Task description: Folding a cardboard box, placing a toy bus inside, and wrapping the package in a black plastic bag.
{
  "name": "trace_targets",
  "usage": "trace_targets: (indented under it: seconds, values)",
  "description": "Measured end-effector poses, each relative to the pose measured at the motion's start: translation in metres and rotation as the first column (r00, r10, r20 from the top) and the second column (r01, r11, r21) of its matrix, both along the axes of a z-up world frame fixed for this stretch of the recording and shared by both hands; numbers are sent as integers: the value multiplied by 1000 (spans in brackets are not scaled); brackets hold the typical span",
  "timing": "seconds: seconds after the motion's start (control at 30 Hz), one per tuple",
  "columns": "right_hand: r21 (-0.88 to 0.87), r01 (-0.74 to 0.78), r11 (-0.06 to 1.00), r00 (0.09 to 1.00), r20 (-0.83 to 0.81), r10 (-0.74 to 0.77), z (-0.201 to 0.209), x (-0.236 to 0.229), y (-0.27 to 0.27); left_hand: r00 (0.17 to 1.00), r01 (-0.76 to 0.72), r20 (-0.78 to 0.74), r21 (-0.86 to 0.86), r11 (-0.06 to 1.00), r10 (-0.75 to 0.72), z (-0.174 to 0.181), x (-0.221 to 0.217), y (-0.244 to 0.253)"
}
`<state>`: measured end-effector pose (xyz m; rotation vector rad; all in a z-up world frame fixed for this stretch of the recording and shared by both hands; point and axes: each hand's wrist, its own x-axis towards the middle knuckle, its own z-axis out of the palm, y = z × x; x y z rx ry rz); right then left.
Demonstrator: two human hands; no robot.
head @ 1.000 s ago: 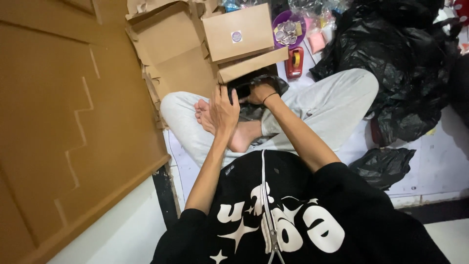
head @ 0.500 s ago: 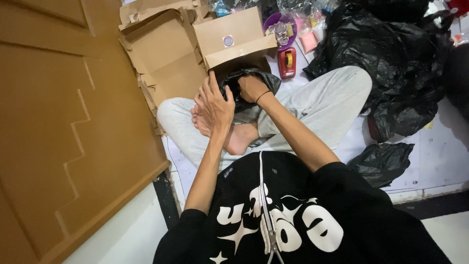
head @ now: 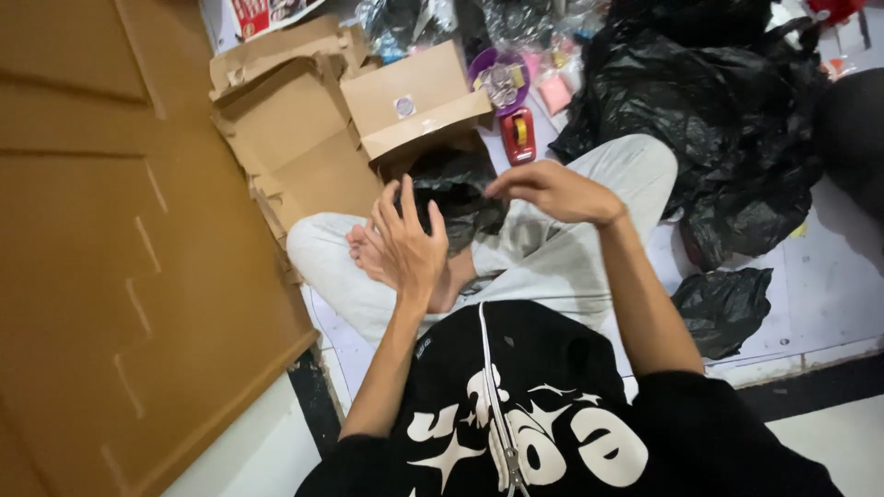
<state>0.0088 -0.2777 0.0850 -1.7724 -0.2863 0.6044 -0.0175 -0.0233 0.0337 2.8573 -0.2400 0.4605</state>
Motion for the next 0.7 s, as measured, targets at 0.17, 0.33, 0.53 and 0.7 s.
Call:
trace_targets:
  seconds: [0.17, 0.33, 0.53, 0.7]
  values:
    - [131, 347, 929, 934, -135, -330, -31, -9, -68, 983, 174, -14, -222, 959, -182, 30, -6, -48]
    - [129, 565, 815, 825, -58, -562, -55, 15, -128, 879, 392, -77, -449, 803, -471, 54, 22, -106]
    - [148, 755, 639, 642, 32, -766, -123, 97, -215, 589, 250, -340, -786, 566, -733, 73, 67, -182]
    - [13, 879, 477, 410, 490, -769, -211, 181, -284, 472, 305, -364, -787, 536, -803, 53, 75, -211]
